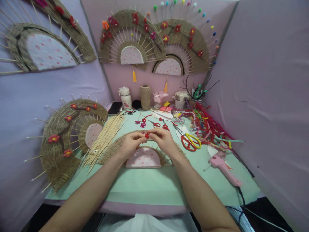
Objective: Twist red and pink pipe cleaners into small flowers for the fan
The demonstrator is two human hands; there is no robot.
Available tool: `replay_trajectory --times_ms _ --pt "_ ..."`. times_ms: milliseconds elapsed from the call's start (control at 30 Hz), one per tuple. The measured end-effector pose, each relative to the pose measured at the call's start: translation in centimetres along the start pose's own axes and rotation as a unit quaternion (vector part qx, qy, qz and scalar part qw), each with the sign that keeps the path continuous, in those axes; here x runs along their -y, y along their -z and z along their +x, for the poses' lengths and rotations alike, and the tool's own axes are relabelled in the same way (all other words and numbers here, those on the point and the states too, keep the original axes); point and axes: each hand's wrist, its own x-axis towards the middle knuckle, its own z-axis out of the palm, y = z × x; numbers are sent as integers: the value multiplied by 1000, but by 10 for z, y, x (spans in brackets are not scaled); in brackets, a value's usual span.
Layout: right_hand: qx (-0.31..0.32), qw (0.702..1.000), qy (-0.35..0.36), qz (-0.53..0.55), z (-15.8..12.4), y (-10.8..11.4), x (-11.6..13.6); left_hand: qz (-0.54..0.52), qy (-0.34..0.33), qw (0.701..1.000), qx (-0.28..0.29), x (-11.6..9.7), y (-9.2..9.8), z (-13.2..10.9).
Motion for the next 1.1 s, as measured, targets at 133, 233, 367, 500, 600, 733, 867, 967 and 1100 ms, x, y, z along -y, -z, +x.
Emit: replay_trajectory --times_ms 133,233,367,500,600,733,867,967,1100 --pt "-11 999 25 -40 1 4 2 59 -28 998 -20 -2 -2 -3" --pt "6 999 9 -41 1 4 1 84 -44 995 -34 1 -2 -3" --pt "16 999 -40 -11 0 1 -2 147 -129 979 -62 6 -1 -3" --pt "5 999 -33 -37 -1 0 -4 222 -200 953 -55 8 -1 -4" --pt "1 998 -4 -61 -1 0 -5 239 -212 947 -44 9 -1 -4" --pt "-7 995 32 -97 -1 0 -5 211 -195 956 -54 9 -2 -4" --pt "-11 990 59 -129 0 4 -7 129 -114 984 -54 6 -1 -2" --pt "-23 989 64 -135 1 8 -9 76 -36 996 -7 2 4 1" --pt "-18 988 78 -133 3 10 -7 22 35 997 69 0 9 3"
